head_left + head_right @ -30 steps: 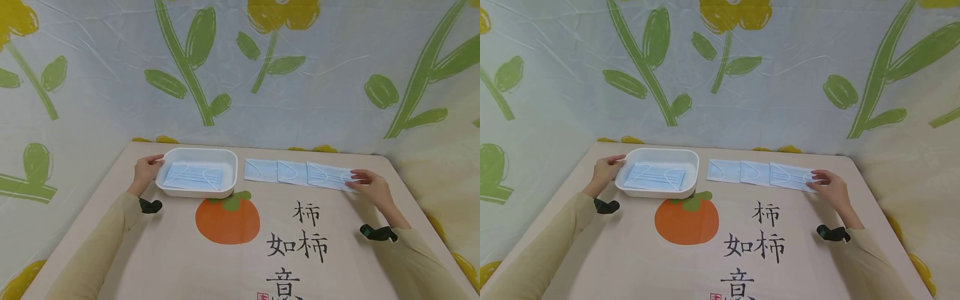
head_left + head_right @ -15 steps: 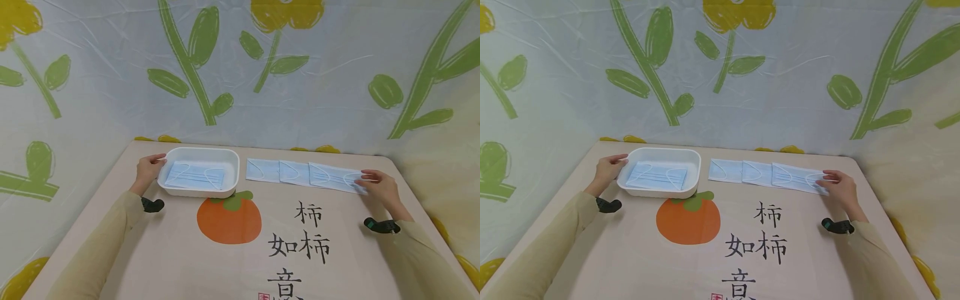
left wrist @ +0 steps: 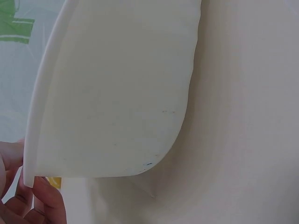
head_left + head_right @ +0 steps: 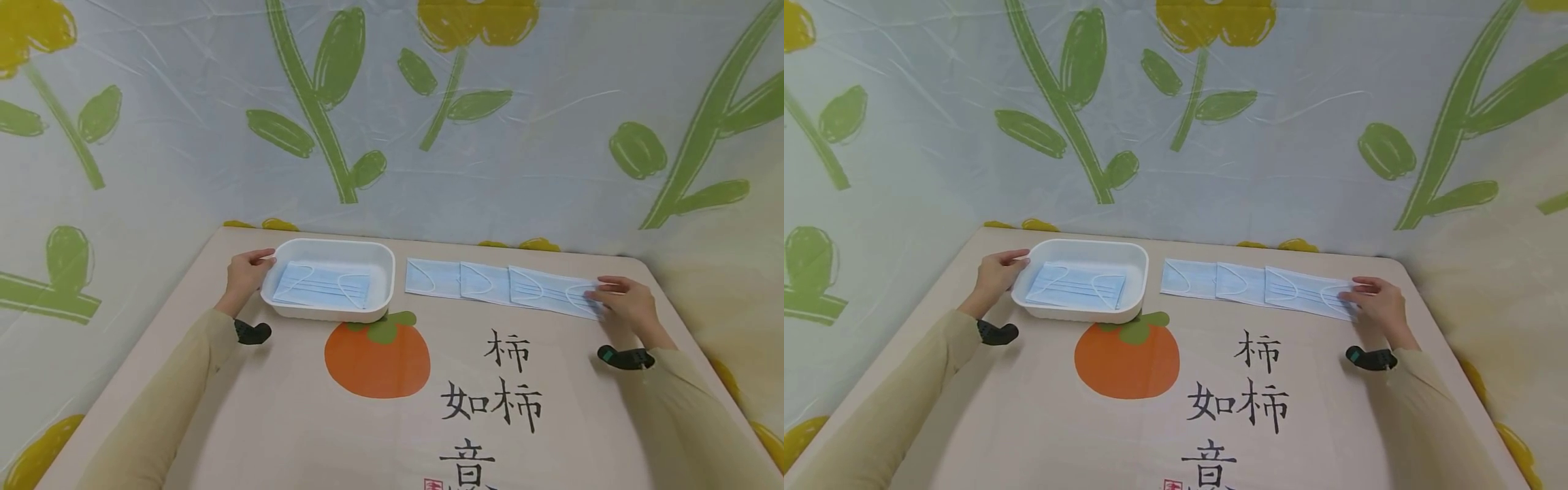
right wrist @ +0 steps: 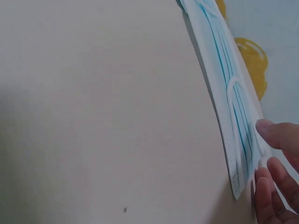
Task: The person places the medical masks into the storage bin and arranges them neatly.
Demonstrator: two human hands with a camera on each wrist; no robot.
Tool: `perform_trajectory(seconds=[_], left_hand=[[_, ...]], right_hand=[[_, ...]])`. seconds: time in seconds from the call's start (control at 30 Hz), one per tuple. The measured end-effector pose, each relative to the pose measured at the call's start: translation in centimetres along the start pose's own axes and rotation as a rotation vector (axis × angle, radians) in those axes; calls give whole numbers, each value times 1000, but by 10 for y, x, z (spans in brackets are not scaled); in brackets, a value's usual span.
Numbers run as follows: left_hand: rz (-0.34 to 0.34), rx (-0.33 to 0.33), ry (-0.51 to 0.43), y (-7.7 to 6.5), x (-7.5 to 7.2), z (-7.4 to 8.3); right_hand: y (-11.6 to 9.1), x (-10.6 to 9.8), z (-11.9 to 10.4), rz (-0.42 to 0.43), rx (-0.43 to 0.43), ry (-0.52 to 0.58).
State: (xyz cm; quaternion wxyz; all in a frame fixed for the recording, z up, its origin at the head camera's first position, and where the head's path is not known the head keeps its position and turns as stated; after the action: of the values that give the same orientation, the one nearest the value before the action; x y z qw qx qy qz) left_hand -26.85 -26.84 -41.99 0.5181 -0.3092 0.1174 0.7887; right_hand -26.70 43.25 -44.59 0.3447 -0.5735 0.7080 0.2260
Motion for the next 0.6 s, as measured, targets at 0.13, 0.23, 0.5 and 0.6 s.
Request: perform_trajectory(seconds=[0.13,0.23,0.5,0.6], left_hand=[[12,-9,-2,9,4,-8],[39,17,8,33,13,-29],[53,44,19,48,19,-43],[36,-3,0,22,8,-18]], right_hand=[[2,2,0,-15,29,3],[5,3,0,-24,26,2],[11,3,-2,-50,-2,-2],[12,5,-3,-63,6,-11]])
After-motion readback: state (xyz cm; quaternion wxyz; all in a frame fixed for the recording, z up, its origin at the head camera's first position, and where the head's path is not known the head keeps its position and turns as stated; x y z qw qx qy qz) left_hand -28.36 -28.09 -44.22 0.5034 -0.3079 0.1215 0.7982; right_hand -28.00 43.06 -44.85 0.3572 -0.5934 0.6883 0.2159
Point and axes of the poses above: each hand's wrist, its own y-axis towards the middle knuckle, its own x-axis out of the palm, z = x × y, the point moved 3 cm from there along y, towards the middle knuckle, and after that the axes turned 4 degrees about z, right-handed, at the moved point
